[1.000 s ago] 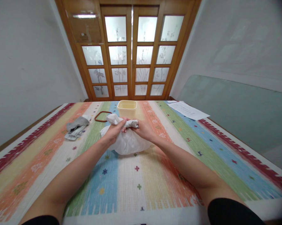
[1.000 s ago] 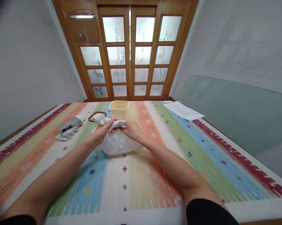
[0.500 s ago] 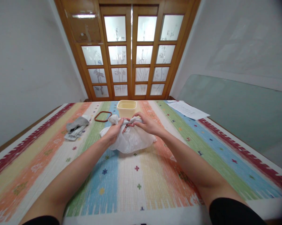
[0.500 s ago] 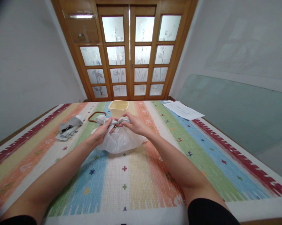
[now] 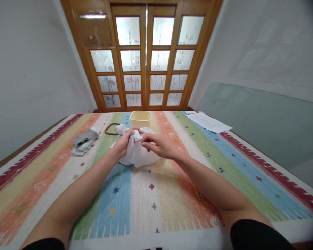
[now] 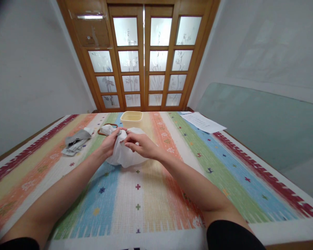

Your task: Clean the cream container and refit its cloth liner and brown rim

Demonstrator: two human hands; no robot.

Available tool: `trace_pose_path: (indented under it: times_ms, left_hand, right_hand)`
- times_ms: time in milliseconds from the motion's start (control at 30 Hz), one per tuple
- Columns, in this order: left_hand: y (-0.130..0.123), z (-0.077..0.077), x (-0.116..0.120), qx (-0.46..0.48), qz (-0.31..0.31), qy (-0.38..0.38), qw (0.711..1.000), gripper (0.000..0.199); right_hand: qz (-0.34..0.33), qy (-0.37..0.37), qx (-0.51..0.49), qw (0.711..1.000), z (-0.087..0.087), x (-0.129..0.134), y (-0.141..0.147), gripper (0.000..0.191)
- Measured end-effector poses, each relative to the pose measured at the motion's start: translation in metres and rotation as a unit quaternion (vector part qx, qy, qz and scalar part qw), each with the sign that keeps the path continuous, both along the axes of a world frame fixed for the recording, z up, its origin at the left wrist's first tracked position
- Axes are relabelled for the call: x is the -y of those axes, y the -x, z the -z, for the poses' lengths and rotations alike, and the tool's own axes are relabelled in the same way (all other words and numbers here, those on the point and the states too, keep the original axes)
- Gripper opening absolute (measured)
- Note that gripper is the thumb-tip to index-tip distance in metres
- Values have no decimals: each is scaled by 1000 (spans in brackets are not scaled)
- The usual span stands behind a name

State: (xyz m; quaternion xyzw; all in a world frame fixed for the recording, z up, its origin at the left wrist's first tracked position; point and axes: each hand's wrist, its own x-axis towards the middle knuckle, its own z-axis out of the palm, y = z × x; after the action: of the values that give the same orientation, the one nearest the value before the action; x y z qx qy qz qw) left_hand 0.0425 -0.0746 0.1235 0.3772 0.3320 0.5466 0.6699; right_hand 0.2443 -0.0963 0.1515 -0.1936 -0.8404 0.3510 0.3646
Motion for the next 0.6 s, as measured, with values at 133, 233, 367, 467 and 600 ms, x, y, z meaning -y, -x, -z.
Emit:
trace_pose_path:
  times_ms: [133, 233, 367, 467, 600]
  left_hand:
    - [1, -9, 10, 22, 22, -44, 999, 33]
    - [1, -12, 16, -3, 34, -77, 996, 37]
    - [2, -15, 22, -20, 68, -97, 993, 39]
    - [5, -17, 26, -29, 122, -109, 986, 41]
    - [9, -16, 28, -51, 164, -129, 977, 36]
  right_hand:
    - [-67, 85, 65, 992, 6, -9, -2, 26]
    - [-69, 121, 25, 990, 10, -17, -5, 26]
    - [104, 21, -81, 991, 9, -23, -9, 23]
    - [163, -79, -73, 981, 9, -26, -11, 39]
    - [50, -9, -34, 998, 16, -31, -10, 70]
